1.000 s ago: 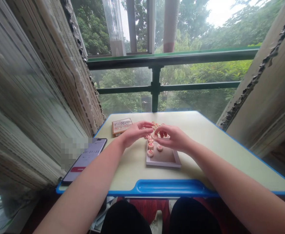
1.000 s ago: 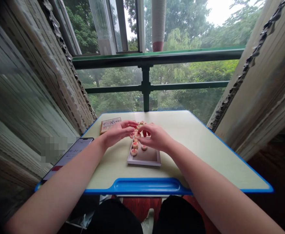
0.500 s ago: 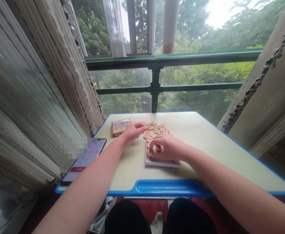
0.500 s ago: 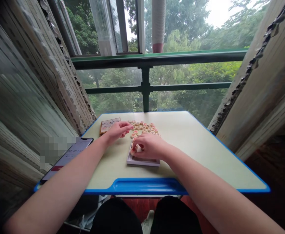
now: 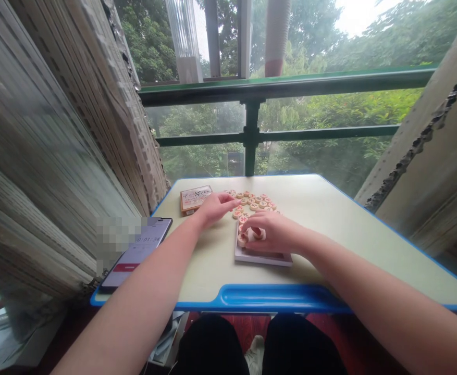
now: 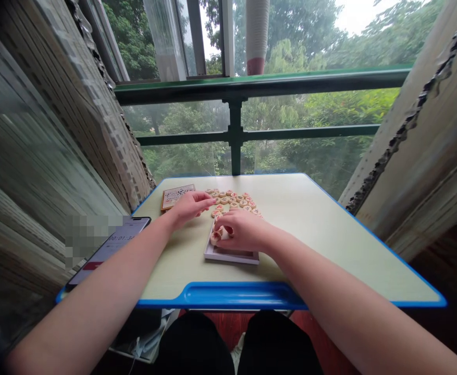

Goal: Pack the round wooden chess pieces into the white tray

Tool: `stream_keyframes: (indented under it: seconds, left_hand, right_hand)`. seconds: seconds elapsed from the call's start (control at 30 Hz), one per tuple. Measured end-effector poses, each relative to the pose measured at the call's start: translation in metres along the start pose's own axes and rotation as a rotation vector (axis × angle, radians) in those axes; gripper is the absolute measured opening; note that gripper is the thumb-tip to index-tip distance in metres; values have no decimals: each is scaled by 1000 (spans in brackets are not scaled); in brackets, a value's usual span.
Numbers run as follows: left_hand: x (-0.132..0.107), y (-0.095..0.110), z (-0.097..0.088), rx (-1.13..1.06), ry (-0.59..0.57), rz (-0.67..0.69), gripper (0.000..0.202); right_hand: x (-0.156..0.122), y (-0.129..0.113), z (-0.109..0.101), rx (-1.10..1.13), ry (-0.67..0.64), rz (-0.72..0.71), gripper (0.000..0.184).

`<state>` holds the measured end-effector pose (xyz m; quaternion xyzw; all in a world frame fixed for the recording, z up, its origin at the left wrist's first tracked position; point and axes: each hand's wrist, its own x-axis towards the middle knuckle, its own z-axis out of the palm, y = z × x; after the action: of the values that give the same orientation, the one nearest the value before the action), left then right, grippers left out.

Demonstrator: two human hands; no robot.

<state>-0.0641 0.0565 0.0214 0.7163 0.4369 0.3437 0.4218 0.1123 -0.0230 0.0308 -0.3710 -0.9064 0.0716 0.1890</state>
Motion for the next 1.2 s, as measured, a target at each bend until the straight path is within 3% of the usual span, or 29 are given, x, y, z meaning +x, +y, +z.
stream_keyframes:
  seconds: [0.17, 0.33, 0.47, 0.7, 0.9, 1.13, 1.2]
  left_hand:
    - [-1, -4, 1, 230, -8, 74, 37]
    - [-2, -7, 5, 378, -66, 66, 40]
    - [-3, -7, 5, 373, -93, 75, 41]
    - [-3, -8, 4, 349, -103, 66, 43]
    - [-3, -6, 3, 361, -91, 51, 42]
    - [-2, -9, 3, 348, -94, 45, 42]
    - [-1, -11, 2, 344, -93, 46, 42]
  right_hand:
    - [-3, 4, -14, -7, 12, 65, 22]
    - [-7, 13, -22, -91, -103, 252, 19]
    - [-8, 16, -19, -38, -202, 277, 14]
    - [-8, 17, -19, -62, -169, 318, 14]
    - [-9, 11, -26, -41, -276, 363, 28]
    - [-9, 9, -28, -3, -264, 316, 14]
    - [-8, 9, -27, -5, -270, 322, 18]
